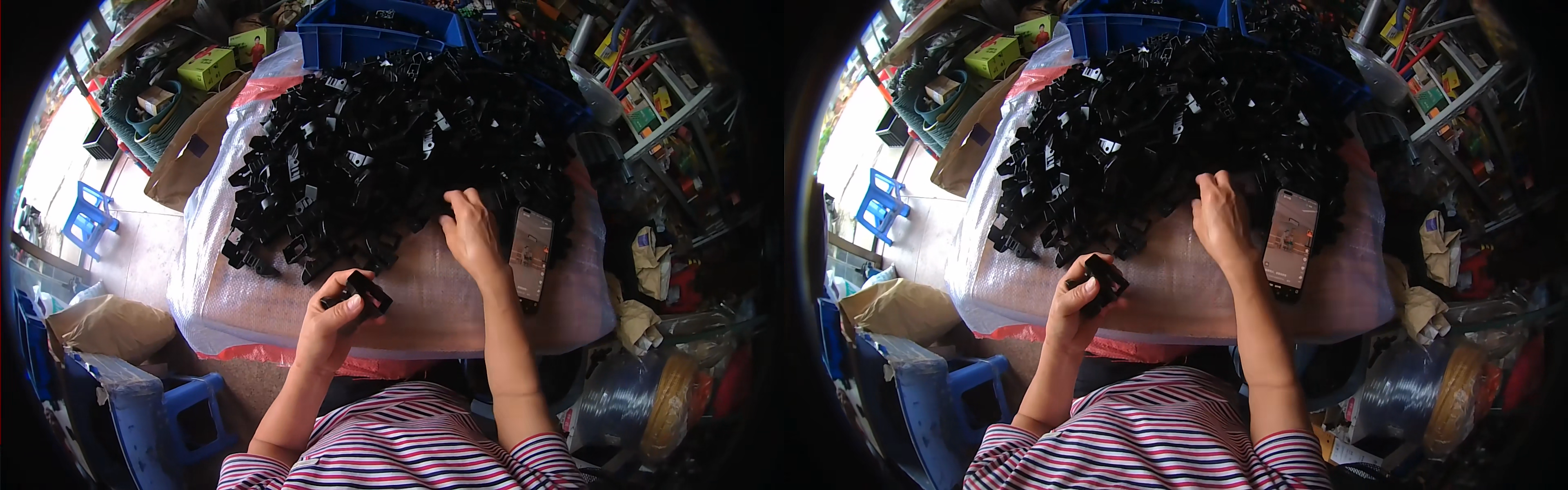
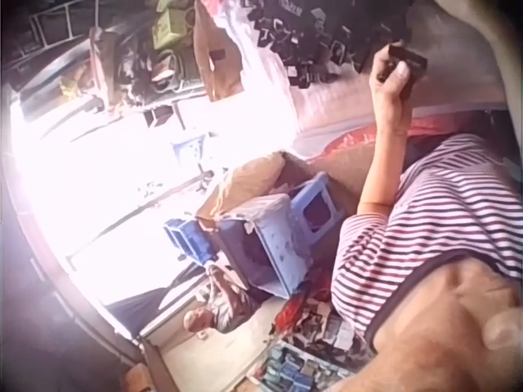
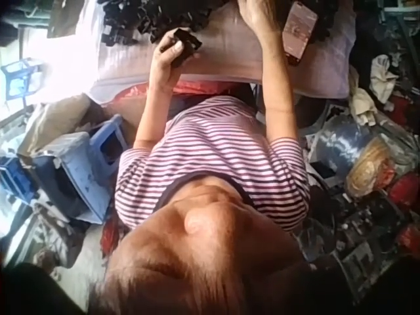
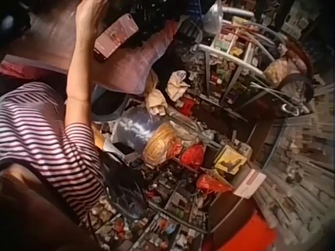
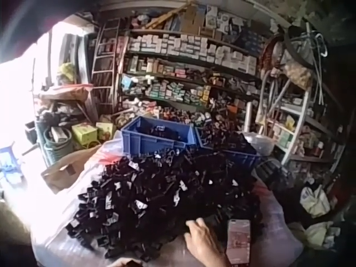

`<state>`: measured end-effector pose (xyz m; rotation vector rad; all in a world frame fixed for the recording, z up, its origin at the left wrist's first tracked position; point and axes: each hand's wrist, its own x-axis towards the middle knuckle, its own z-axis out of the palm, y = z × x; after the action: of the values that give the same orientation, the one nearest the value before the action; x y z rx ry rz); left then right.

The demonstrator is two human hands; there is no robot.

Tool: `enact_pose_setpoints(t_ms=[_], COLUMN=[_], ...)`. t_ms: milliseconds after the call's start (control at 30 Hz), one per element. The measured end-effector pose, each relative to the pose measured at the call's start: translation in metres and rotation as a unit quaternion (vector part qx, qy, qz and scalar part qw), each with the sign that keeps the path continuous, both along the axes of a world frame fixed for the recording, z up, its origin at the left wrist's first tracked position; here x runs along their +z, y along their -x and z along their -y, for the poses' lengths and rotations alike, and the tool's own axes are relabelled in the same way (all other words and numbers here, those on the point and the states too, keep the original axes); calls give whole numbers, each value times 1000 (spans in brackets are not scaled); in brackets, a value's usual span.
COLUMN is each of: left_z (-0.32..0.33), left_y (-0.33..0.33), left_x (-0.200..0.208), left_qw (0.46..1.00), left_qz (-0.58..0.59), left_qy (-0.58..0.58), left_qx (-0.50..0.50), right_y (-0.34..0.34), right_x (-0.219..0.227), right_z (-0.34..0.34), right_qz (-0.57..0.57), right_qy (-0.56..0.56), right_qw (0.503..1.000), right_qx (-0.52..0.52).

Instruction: Sorting through a large pile of small black plastic components on a workbench.

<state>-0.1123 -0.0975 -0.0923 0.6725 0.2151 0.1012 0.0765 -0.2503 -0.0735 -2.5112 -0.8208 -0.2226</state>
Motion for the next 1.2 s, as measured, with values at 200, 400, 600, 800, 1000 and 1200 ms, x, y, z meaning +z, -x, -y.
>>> enact_pose_setpoints(t_ms=[200,400,600,800,1000,1200], left_z=[-1,3,4,4,8,8], left_y=[1,0,-5,-3,-6,-2], left_x=[1,0,1,0,4,2], left_qw=[1000,1000,999,996,996,994], left_qz=[4,-4,-3,-2,19,20], left_qy=[-23,-18,-30,-81,-86,-110], left_qx=[17,8,15,28,0,4], right_y=[74,80,80,82,113,110], right_x=[4,-10,-7,-10,33,31], right_z=[18,30,24,22,15,11], right_qz=[-48,-23,18,-47,-43,-23], right_qy=[-188,-146,-123,-187,-257,-229], right_qw=[979,985,992,981,948,951], right_qx=[59,94,32,34,183,208])
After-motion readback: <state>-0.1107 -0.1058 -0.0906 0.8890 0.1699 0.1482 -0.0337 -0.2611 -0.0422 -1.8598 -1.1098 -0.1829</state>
